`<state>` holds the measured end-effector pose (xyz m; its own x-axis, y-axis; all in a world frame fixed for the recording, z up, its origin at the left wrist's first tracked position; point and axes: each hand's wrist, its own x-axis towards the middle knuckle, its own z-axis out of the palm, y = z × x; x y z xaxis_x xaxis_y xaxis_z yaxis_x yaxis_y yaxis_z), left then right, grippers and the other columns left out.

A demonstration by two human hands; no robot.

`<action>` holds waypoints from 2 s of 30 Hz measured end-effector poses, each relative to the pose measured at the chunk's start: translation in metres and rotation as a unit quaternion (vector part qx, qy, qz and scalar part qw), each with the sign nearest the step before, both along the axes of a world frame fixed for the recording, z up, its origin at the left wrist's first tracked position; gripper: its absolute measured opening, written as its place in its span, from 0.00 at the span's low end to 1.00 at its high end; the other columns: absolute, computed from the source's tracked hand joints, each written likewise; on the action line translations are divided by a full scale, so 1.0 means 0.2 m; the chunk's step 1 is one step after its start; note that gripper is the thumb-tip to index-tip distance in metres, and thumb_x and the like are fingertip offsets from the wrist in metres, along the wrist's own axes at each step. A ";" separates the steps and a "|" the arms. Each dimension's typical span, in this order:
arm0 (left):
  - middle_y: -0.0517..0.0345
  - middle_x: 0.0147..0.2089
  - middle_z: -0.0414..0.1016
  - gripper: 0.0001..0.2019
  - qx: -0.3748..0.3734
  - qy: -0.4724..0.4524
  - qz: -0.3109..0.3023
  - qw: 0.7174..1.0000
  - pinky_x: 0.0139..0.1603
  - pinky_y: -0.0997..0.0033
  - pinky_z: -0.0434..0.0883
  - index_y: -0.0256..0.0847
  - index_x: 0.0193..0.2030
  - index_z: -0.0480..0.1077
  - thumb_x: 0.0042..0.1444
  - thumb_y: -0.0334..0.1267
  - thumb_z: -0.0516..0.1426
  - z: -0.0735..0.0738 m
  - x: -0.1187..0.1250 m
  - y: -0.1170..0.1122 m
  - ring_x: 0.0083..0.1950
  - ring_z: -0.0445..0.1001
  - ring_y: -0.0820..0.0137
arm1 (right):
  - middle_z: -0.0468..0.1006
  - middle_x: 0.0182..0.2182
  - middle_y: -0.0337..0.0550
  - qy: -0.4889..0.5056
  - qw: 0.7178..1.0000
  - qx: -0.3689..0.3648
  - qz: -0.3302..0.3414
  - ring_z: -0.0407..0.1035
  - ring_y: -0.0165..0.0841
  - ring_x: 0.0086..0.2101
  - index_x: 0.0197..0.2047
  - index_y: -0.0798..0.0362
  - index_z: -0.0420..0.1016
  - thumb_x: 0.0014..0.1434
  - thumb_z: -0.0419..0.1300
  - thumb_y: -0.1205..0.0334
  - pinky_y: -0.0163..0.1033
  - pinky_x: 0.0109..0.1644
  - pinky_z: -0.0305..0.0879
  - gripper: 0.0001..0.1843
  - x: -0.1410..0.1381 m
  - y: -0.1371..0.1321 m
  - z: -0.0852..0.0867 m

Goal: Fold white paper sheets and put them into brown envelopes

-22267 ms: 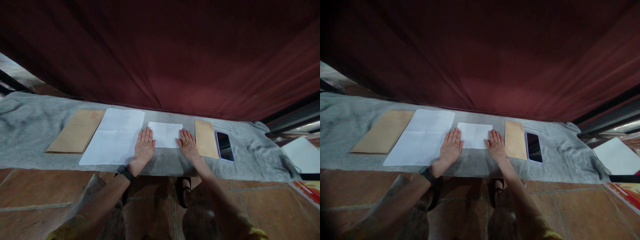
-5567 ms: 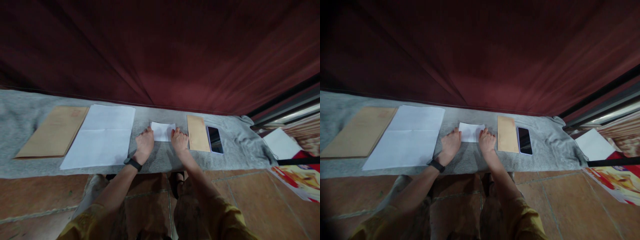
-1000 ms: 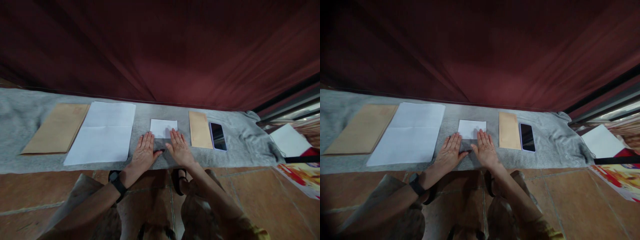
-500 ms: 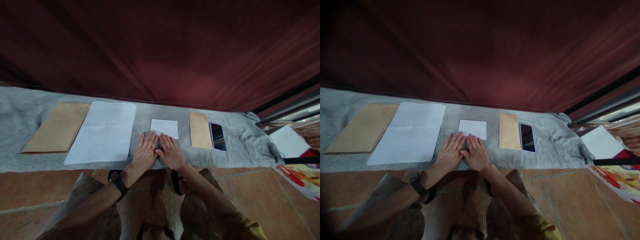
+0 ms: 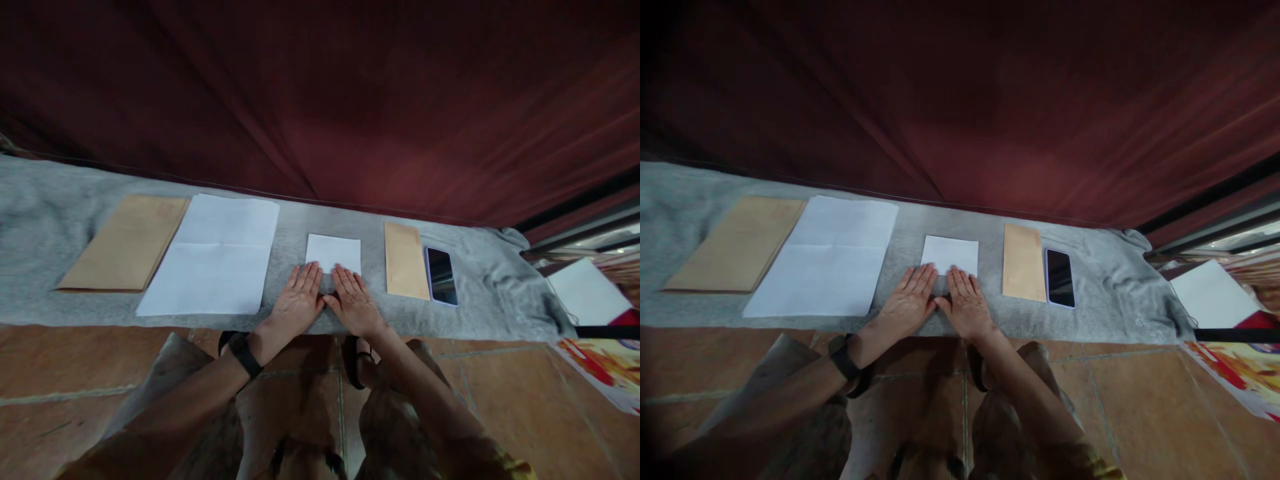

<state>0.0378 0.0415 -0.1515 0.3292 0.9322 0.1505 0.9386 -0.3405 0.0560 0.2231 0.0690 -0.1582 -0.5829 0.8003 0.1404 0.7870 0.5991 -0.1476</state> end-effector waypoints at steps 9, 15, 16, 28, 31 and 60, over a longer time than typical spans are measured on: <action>0.33 0.75 0.53 0.32 0.002 -0.007 0.005 1.000 0.77 0.48 0.49 0.22 0.71 0.57 0.70 0.46 0.49 0.00 0.00 0.00 0.77 0.52 0.52 | 0.54 0.73 0.58 -0.012 0.999 -0.026 -0.031 0.51 0.45 0.71 0.75 0.62 0.52 0.73 0.44 0.44 0.55 0.74 0.48 0.37 0.12 0.03 0.00; 0.34 0.75 0.52 0.32 -0.003 -0.010 0.023 1.000 0.77 0.48 0.50 0.22 0.71 0.58 0.69 0.47 0.49 -0.01 0.00 0.00 0.77 0.52 0.52 | 0.54 0.72 0.57 -0.014 0.998 -0.038 -0.048 0.52 0.46 0.70 0.75 0.60 0.52 0.73 0.45 0.44 0.56 0.73 0.50 0.37 0.19 0.05 0.00; 0.33 0.75 0.52 0.33 -0.004 -0.012 0.028 1.000 0.77 0.48 0.50 0.22 0.71 0.58 0.69 0.48 0.49 -0.01 0.00 0.00 0.77 0.52 0.52 | 0.54 0.73 0.57 -0.015 0.998 -0.040 -0.050 0.52 0.46 0.70 0.75 0.60 0.53 0.73 0.45 0.43 0.55 0.73 0.50 0.37 0.20 0.05 0.00; 0.30 0.70 0.63 0.29 0.008 -0.037 0.039 0.999 0.75 0.47 0.55 0.21 0.67 0.65 0.69 0.45 0.49 0.04 -0.01 0.01 0.73 0.62 0.49 | 0.53 0.73 0.55 0.008 0.998 -0.060 -0.031 0.49 0.44 0.72 0.75 0.62 0.52 0.74 0.44 0.47 0.56 0.75 0.46 0.35 0.13 0.08 0.08; 0.33 0.68 0.67 0.25 0.011 -0.048 0.035 0.998 0.74 0.47 0.58 0.25 0.65 0.68 0.69 0.41 0.48 0.06 -0.03 0.04 0.70 0.66 0.51 | 0.51 0.74 0.50 0.013 0.998 -0.056 0.014 0.46 0.41 0.72 0.75 0.59 0.53 0.74 0.44 0.50 0.53 0.75 0.45 0.33 0.05 0.06 0.09; 0.42 0.63 0.72 0.22 -0.004 -0.116 0.106 0.988 0.67 0.58 0.65 0.34 0.65 0.67 0.66 0.33 0.47 0.03 -0.05 0.52 0.64 0.69 0.57 | 0.52 0.73 0.49 -0.015 0.997 -0.039 0.062 0.51 0.40 0.71 0.74 0.59 0.55 0.74 0.46 0.48 0.51 0.75 0.47 0.33 -0.04 0.04 0.03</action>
